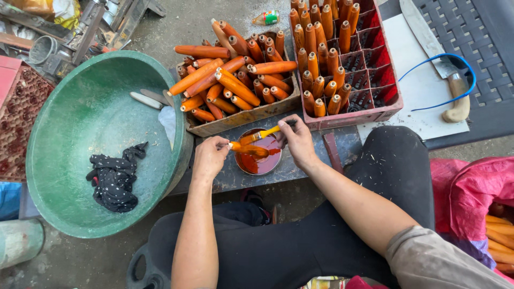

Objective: The person repeatedly picks up cylindrical wooden rods from a green basin, dips a brush into a small container of reddish liquid, and coats each rod before placing it into a red crate. The process continues with multiple rods handled one at a time.

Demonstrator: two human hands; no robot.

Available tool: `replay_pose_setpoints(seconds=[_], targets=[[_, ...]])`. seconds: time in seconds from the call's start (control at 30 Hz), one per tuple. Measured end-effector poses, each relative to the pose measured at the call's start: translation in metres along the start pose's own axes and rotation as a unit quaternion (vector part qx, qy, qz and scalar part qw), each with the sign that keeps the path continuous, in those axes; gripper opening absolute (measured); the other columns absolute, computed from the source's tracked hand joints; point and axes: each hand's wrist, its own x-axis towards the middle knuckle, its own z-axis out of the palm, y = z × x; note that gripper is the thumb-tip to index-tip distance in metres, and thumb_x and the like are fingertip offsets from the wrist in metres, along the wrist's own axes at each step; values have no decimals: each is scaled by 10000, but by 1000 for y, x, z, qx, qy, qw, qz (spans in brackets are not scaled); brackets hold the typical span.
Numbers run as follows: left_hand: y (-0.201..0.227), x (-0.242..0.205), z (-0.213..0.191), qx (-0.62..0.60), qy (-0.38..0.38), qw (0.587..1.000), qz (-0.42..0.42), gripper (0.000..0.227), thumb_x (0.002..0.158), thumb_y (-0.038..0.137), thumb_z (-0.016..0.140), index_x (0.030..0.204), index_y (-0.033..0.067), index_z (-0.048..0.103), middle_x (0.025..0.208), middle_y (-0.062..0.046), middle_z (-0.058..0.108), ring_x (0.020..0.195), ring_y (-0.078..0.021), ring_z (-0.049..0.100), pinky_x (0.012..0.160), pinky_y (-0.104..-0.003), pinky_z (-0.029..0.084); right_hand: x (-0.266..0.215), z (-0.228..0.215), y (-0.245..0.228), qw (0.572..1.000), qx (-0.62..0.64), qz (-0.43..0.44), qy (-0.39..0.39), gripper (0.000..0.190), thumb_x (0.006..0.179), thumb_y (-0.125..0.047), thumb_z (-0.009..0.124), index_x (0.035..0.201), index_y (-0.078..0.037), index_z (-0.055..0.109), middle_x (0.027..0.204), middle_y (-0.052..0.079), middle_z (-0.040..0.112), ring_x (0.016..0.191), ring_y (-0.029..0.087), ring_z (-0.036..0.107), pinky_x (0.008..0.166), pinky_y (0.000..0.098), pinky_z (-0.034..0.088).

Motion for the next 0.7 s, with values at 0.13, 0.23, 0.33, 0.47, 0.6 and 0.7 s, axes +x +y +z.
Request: replay_pose_setpoints(seconds=[0.13,0.23,0.33,0.47,0.6,0.7], targets=[[-11,-1,2,0,6,1000,20,209,857,83,749,1053,10,750,913,-128,743,707,-192,715,637,-328,570,-6,8,6,1000,11,13,-12,135,1022,-187,620,1058,-60,587,741,45,653,596,123,623,542,273,521],[-16,2,4,24,11,999,43,221,850,74,745,1061,10,742,939,-139,737,767,-233,730,685,-353,578,-10,5,8,992,-126,-2,26,153,1017,-198,633,1035,-49,605,724,62,660,608,141,628,540,296,512],[-17,9,3,62,35,994,80,199,863,98,760,1036,2,731,954,-167,729,847,-284,734,747,-388,575,-5,-1,9,954,-287,-50,66,188,994,-224,650,1015,-40,619,736,137,709,678,243,699,601,362,557],[-13,2,3,107,59,986,110,163,890,121,755,995,-1,729,948,-191,725,870,-330,724,782,-420,559,-8,-8,21,909,-402,-93,53,220,969,-257,662,1013,-43,630,815,204,726,789,376,720,694,451,560],[23,-3,-24,100,88,976,174,185,897,127,748,1016,-11,719,960,-188,724,847,-319,727,768,-405,566,-11,-9,28,914,-397,-65,56,263,950,-287,676,1013,-37,624,838,219,733,827,406,714,724,491,568],[68,-17,-47,87,109,976,166,181,897,125,747,1023,-4,730,964,-167,730,809,-284,737,737,-381,572,-16,-15,18,897,-423,125,7,412,925,-374,665,1113,-31,538,859,242,729,798,412,763,743,503,600]])
